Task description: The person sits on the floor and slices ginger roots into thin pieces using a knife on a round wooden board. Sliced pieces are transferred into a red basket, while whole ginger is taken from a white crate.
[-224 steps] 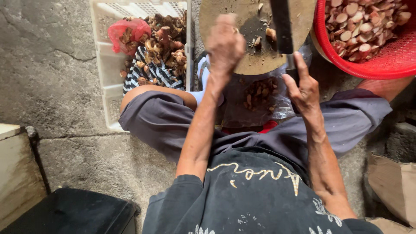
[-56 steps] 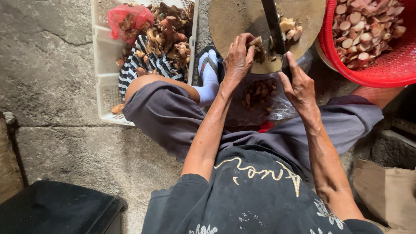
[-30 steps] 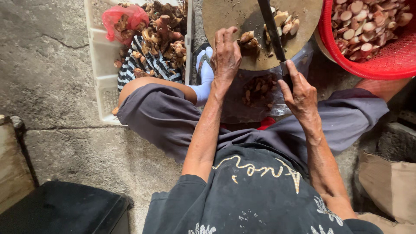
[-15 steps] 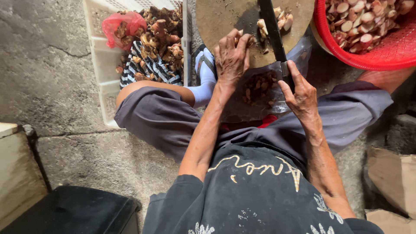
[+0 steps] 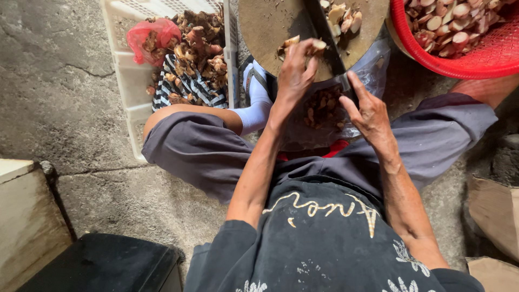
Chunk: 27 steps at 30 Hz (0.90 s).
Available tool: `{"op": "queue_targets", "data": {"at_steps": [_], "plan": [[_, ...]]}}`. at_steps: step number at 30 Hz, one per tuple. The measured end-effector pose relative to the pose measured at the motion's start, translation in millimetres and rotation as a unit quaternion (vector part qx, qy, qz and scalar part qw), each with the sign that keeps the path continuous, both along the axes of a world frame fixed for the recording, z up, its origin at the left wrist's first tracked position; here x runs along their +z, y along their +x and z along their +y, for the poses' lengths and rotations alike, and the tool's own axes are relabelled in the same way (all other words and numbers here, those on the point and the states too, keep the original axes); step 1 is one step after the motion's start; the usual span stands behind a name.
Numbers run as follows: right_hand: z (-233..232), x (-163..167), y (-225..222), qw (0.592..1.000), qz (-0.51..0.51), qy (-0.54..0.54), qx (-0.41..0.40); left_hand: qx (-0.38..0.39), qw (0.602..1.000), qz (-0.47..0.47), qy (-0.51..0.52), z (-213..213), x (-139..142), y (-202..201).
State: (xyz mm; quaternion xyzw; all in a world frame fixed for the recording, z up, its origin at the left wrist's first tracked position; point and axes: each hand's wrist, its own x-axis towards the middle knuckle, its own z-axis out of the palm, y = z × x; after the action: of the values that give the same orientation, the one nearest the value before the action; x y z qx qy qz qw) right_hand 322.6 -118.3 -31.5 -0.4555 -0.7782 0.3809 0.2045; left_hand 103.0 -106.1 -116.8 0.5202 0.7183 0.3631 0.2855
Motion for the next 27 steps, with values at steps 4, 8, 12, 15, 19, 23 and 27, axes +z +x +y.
{"op": "queue_targets", "data": {"at_steps": [4, 8, 12, 15, 19, 23, 27], "plan": [[11.8, 1.3, 0.8, 0.998, -0.001, 0.058, -0.001, -0.035, 0.984, 0.151, 0.09, 19.8, 0.5, 3.2], [14.3, 6.9, 6.2, 0.999, -0.034, 0.03, -0.014, -0.094, 0.97, 0.201, 0.099, 12.3, 8.8, 0.4], [2.1, 11.3, 10.2, 0.997, -0.04, 0.059, -0.002, -0.034, 0.971, 0.193, 0.135, -5.2, 20.8, 2.8], [-6.0, 13.1, 10.8, 0.997, -0.045, 0.066, -0.004, 0.004, 0.98, 0.146, 0.133, -12.3, 28.5, 7.3], [-6.9, 15.1, 9.5, 0.997, -0.049, 0.05, -0.014, 0.018, 0.967, 0.233, 0.1, -4.4, 30.3, 19.8], [-4.4, 17.2, 9.6, 0.996, -0.043, 0.079, -0.01, 0.026, 0.951, 0.294, 0.092, 7.0, 21.3, 24.2], [-4.5, 21.3, 10.1, 0.994, -0.071, 0.08, -0.01, 0.033, 0.944, 0.307, 0.119, 5.4, 11.2, 21.3]]}}
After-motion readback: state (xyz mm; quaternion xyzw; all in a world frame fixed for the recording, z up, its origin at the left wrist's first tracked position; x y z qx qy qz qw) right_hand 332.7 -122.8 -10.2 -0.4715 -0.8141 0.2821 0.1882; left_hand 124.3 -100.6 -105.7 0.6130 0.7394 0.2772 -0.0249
